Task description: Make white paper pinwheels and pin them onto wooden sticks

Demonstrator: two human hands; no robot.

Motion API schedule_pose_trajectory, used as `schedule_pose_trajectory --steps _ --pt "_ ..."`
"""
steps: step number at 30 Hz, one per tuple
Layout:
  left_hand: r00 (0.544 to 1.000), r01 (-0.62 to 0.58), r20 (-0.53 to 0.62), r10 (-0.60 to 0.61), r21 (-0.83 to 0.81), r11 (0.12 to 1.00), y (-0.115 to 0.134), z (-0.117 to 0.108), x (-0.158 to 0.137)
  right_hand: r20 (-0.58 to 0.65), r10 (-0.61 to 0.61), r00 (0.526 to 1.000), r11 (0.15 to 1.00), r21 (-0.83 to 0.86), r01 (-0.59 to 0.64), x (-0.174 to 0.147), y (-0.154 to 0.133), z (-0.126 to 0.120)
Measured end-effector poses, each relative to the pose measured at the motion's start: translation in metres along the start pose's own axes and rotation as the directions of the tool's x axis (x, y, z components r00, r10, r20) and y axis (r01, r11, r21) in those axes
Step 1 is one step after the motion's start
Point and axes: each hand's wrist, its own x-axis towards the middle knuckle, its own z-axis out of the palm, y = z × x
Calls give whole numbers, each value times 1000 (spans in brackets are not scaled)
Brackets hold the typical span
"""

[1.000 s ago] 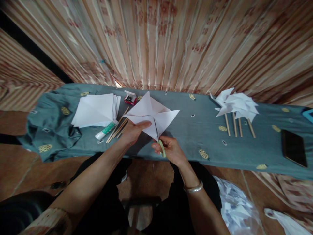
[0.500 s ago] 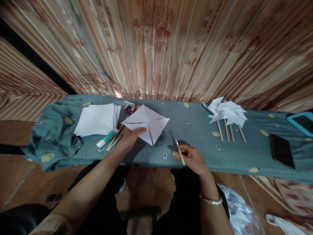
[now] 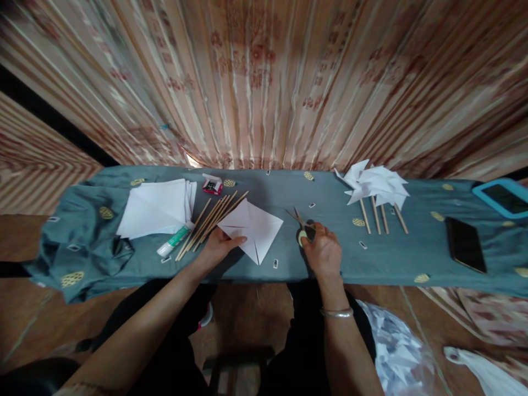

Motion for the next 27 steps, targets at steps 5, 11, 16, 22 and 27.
schedule_pose_trajectory --steps 5,11,16,22,27 --pt "966 -206 -92 240 284 936 11 -27 -9 -50 9 999 996 86 -5 1 10 -1" --pt "942 -294 4 335 488 821 17 -48 -16 -122 -66 990 979 184 88 2 4 6" --pt "929 -304 -15 369 537 787 22 -66 -17 -162 -229 960 909 318 270 -1 -31 13" --pt "914 -190 -151 377 662 725 30 -118 -16 -128 -282 951 841 445 309 -5 -65 16" --pt "944 -153 -77 320 760 632 20 -154 -31 -101 -301 948 824 473 312 -5 -75 14"
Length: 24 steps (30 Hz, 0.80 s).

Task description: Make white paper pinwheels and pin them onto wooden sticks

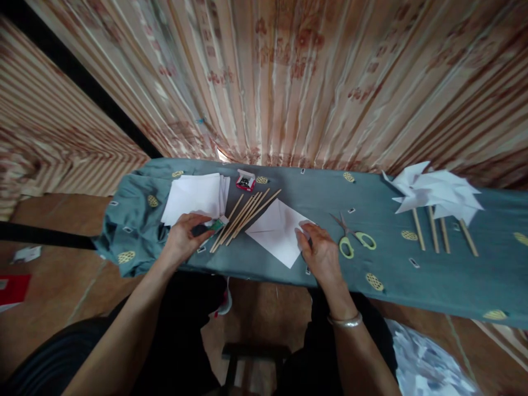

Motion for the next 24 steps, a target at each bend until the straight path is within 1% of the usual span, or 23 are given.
schedule_pose_trajectory --steps 2,5,8,10,12,14,15,16,17,18,20,22,23,24 --pt "999 -4 40 1 76 997 -7 -3 -10 1 -10 1000 1000 5 10 0 -1 1" --pt "995 15 97 -34 189 982 -12 -6 -22 -4 -38 999 999 20 38 0 -1 5" --pt "989 43 127 -74 234 971 -14 -8 -26 -12 -47 999 998 41 47 0 -2 8" --pt "992 58 100 -82 222 973 -15 -10 -25 -26 -32 999 996 80 34 1 -5 9" --pt "996 72 36 -79 174 982 -13 -13 -23 -38 4 999 988 157 2 1 -13 9" --pt "996 82 -36 -79 82 993 -5 -14 -20 -15 63 998 958 280 -56 -2 -25 10" --pt "995 81 -55 -79 22 997 2 -12 -18 22 97 995 929 356 -99 -3 -32 10" --pt "994 78 -69 -82 -51 996 11 -10 -18 81 141 987 883 441 -162 -5 -40 11" --pt "997 62 -36 -67 -125 990 22 -6 -18 145 187 972 815 529 -236 -7 -48 11" --pt "999 41 2 -41 -188 981 35 -1 -18 234 196 952 721 623 -302 -9 -55 12" --pt "994 -18 94 47 -291 957 60 13 -20 386 157 909 488 770 -411 -11 -67 11" --pt "972 -72 183 147 -362 929 83 29 -23 451 185 873 294 822 -487 -12 -72 8" --pt "957 -90 222 187 -383 919 92 36 -24 471 208 857 216 833 -510 -12 -72 6" --pt "950 -95 239 203 -396 913 99 43 -25 492 227 841 162 832 -530 -12 -71 4"
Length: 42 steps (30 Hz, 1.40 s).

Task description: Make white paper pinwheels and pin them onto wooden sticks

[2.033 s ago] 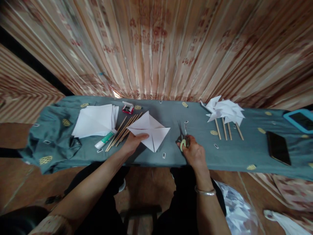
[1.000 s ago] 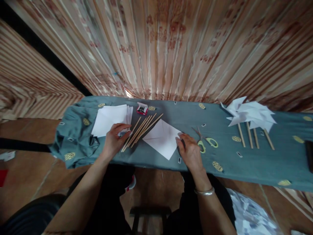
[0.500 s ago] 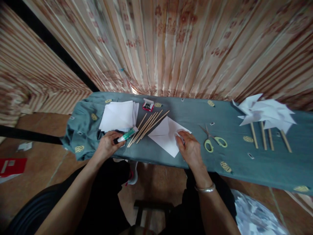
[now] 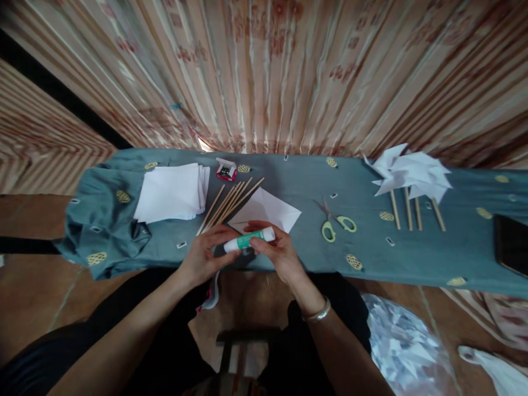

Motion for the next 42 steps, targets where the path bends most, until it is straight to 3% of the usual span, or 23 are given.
schedule_pose_trajectory --steps 3,6,11,16,21,23,27,29,32,37,42 --pt "999 -3 51 5 -34 999 2 19 9 -52 72 996 996 56 -69 -1 -4 -13" --pt "993 -10 116 15 -39 999 -4 29 18 -185 93 978 993 86 -79 1 -8 -32" --pt "995 -48 97 36 120 992 -21 34 34 -373 104 922 979 203 -28 17 -20 -58" --pt "988 -122 135 80 339 933 -29 33 48 -298 207 932 924 373 -85 39 -29 -65" --pt "976 -127 213 38 422 898 -28 29 52 -52 367 929 789 547 -281 56 -32 -64" --pt "972 -120 234 17 432 894 -28 28 51 -38 365 930 794 534 -290 59 -30 -62" --pt "971 -128 238 26 423 897 -34 24 46 -168 283 944 903 380 -202 58 -24 -58" --pt "977 -136 205 52 416 899 -40 19 44 -232 200 952 954 270 -134 56 -21 -59" --pt "995 -89 71 65 425 901 -48 8 42 -269 127 955 984 158 -86 51 -19 -62" --pt "990 82 -136 -25 433 898 -57 -16 45 -270 157 950 982 147 -120 49 -19 -62" --pt "982 147 -177 -72 458 877 -65 -40 43 -272 177 946 976 174 -132 48 -18 -54"
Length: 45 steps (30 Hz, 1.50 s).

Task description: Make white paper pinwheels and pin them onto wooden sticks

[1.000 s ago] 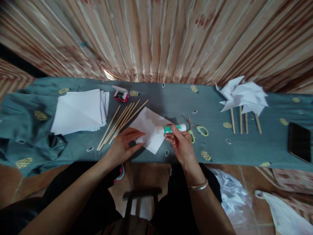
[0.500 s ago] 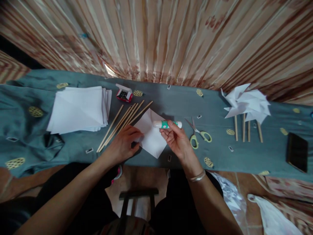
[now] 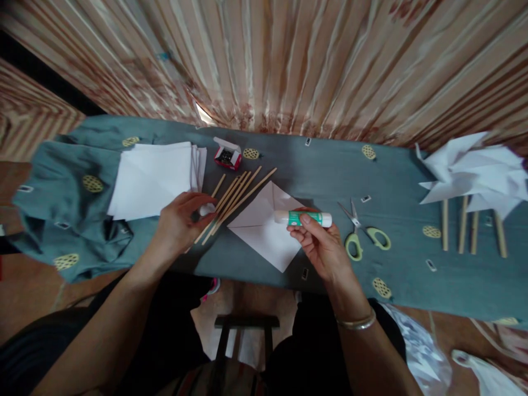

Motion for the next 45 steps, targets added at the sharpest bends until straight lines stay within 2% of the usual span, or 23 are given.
schedule_pose_trajectory --steps 4,8,12,15,19,21,23,25,28,31,36,45 --pt "997 23 -77 -27 -62 998 -10 -10 -6 -1 -14 1000 1000 -16 14 -3 2 -3" --pt "996 47 -68 -54 -89 995 -10 -8 -9 31 -30 999 999 -44 31 -5 5 -5" --pt "993 -17 -119 18 11 1000 -11 -1 2 37 -33 999 999 -38 35 -9 6 0" --pt "993 -43 -107 52 86 995 -11 2 12 52 -53 997 997 -47 55 -10 6 1" --pt "983 -123 -130 131 66 990 7 12 11 19 -101 995 992 -74 102 -7 3 -5" --pt "971 -228 -70 227 -6 974 24 22 3 -22 -114 993 990 -85 112 -5 1 -8" --pt "938 -335 63 339 -67 940 41 34 -8 -59 -125 990 988 -99 119 -3 -1 -9" --pt "907 -377 170 385 -82 923 56 47 -19 -71 -135 988 985 -122 126 -3 -2 -9" --pt "884 -389 251 393 -69 919 67 63 -28 -47 -144 988 973 -189 133 -4 -1 -7" --pt "875 -385 294 386 -63 921 69 72 -28 -8 -180 984 945 -277 171 -4 3 -5" --pt "883 -345 324 341 -46 937 69 75 -24 65 -284 956 875 -391 287 -4 9 -3" --pt "890 -326 312 332 -73 942 72 74 -24 87 -294 952 826 -477 299 -5 9 0"
